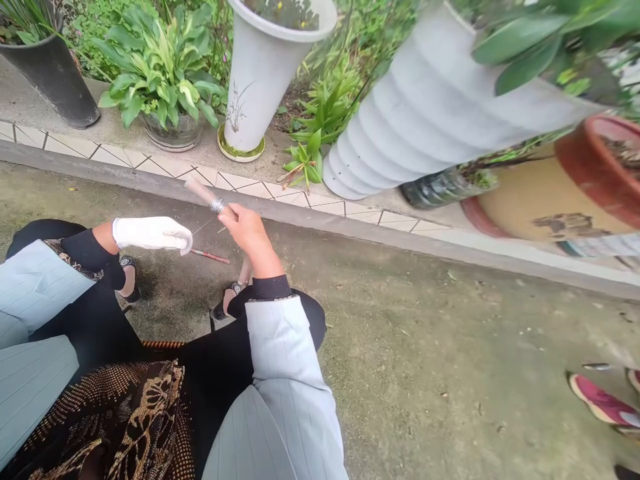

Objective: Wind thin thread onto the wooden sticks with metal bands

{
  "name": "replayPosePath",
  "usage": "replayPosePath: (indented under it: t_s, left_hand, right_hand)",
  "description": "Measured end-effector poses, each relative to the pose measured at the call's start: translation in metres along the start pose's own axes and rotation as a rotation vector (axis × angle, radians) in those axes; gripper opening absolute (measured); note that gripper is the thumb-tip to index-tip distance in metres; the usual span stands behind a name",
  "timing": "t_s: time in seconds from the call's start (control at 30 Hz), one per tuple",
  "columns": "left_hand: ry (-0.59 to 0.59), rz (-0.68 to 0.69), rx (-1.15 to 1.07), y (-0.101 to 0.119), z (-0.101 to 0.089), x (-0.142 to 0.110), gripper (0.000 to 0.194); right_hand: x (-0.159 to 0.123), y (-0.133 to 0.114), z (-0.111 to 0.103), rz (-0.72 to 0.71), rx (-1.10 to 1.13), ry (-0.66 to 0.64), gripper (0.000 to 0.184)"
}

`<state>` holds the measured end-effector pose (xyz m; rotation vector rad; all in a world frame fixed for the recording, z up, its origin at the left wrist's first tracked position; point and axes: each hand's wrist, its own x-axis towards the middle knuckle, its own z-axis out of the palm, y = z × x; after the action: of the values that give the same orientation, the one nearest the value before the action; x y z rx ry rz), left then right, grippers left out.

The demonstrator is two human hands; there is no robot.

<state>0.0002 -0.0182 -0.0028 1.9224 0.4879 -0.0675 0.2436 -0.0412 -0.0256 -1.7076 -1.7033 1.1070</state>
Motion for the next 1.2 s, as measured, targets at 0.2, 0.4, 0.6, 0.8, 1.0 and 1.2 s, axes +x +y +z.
replayPosePath:
  t_s: [0.2,0.4,0.6,0.8,1.0,1.2]
  left_hand:
    - [0.034,-0.025,0.21,-0.006,-0.018,-0.012,0.028]
    - [0.191,-0.089,-0.08,-0.022,-0.011,-0.008,0.034]
    - [0.13,-0.026,0.01,-0.026,0.019,0.007,0.037]
    - [0.063,-0.002,0.209,-0.013,0.006,-0.007,0.03]
    - [0.249,-0.061,0.063,-0.015,-0.008,-0.022,0.027]
    - [0.31,-0.076,-0.145,-0.03,0.022,-0.006,0.037]
  right_hand:
    - [-0.017,-0.012,0.018,-0.176,-0.318,-0.682,0.02]
    - [-0.024,-0.025,0.011,-0.26,0.428,-0.509,0.029]
    - [-0.004,-0.008,0.008,-0.118,0.454,0.049,0.035]
    - [-0.007,0.005,0.012,-0.073,-0.374,-0.03,0.019]
    - [-0.024,-0.015,0.026,-0.295,-0.048,-0.642,0.021]
    - [-0.018,-0.016,0.009,-0.184,0.512,-0.132,0.035]
